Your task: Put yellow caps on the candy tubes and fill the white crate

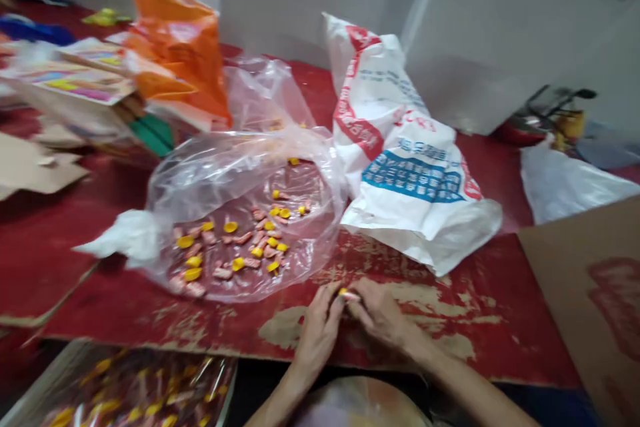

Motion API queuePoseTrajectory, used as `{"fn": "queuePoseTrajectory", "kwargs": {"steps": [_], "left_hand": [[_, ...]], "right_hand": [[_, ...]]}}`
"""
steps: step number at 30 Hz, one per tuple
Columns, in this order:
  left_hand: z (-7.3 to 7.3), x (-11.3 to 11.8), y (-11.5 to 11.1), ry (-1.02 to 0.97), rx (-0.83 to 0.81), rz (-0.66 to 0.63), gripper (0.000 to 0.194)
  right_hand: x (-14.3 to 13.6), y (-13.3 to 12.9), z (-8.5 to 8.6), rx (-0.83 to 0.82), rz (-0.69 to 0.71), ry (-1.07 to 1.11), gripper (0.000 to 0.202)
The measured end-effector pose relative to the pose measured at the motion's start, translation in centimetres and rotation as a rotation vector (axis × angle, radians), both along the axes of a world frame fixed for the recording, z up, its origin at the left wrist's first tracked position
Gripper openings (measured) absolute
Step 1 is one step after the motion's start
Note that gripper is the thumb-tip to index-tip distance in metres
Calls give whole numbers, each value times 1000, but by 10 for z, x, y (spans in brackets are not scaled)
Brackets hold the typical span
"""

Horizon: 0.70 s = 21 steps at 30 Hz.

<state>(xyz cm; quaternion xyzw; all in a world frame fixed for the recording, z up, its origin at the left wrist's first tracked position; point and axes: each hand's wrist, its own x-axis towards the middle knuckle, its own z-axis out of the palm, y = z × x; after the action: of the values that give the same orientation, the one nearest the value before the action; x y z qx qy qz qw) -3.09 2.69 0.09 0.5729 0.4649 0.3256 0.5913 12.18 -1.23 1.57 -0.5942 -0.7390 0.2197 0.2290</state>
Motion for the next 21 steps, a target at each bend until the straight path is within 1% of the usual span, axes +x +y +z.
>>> {"fn": "queuePoseTrajectory", "kwargs": {"steps": [1, 3, 4, 5, 6, 7, 8, 9, 10, 11, 12, 14, 16, 18, 19, 20, 21], "left_hand": [[1, -5, 2, -6, -45, -13, 34], [8, -18, 5, -13, -169, -46, 41], [12, -28, 6, -8, -229, -42, 46], [17, -41, 7, 5, -280, -16, 50], [21, -57, 7, 31, -315, 36, 54], [24, -76, 8, 68, -334, 120, 57], [26, -98, 8, 110, -338, 220, 60], [25, -122, 9, 155, -333, 315, 61], [23, -147, 9, 205, -323, 392, 61], [18, -173, 8, 264, -316, 442, 60], [13, -198, 7, 336, -308, 472, 57], [-2, -243, 1, 516, -275, 514, 50], [-18, -277, -7, 735, -232, 546, 39], [-32, -297, -14, 936, -163, 545, 29], [-36, -300, -16, 1017, -125, 530, 27], [-37, -298, -16, 1080, -76, 525, 27], [-34, -293, -14, 1118, -8, 548, 29]], "right_hand": [[-11, -3, 0, 60, -3, 46, 17], [-23, -7, 4, 137, 16, 95, 31], [-22, -10, 7, 181, 10, 110, 38], [-14, -13, 11, 227, -28, 116, 40], [0, -16, 14, 277, -117, 113, 37], [20, -20, 16, 335, -257, 101, 31], [45, -26, 17, 361, -437, 80, 26], [72, -31, 16, 375, -650, 53, 21], [102, -37, 13, 353, -815, 16, 23], [130, -42, 7, 331, -900, -65, 29], [157, -45, -1, 289, -926, -201, 33], [202, -44, -21, 189, -897, -437, 38], [231, -31, -42, 169, -837, -571, 36], [245, -11, -55, 180, -820, -536, 28], [248, 1, -58, 177, -833, -475, 23], [249, 14, -57, 166, -845, -408, 17], [249, 27, -53, 156, -847, -341, 11]]}}
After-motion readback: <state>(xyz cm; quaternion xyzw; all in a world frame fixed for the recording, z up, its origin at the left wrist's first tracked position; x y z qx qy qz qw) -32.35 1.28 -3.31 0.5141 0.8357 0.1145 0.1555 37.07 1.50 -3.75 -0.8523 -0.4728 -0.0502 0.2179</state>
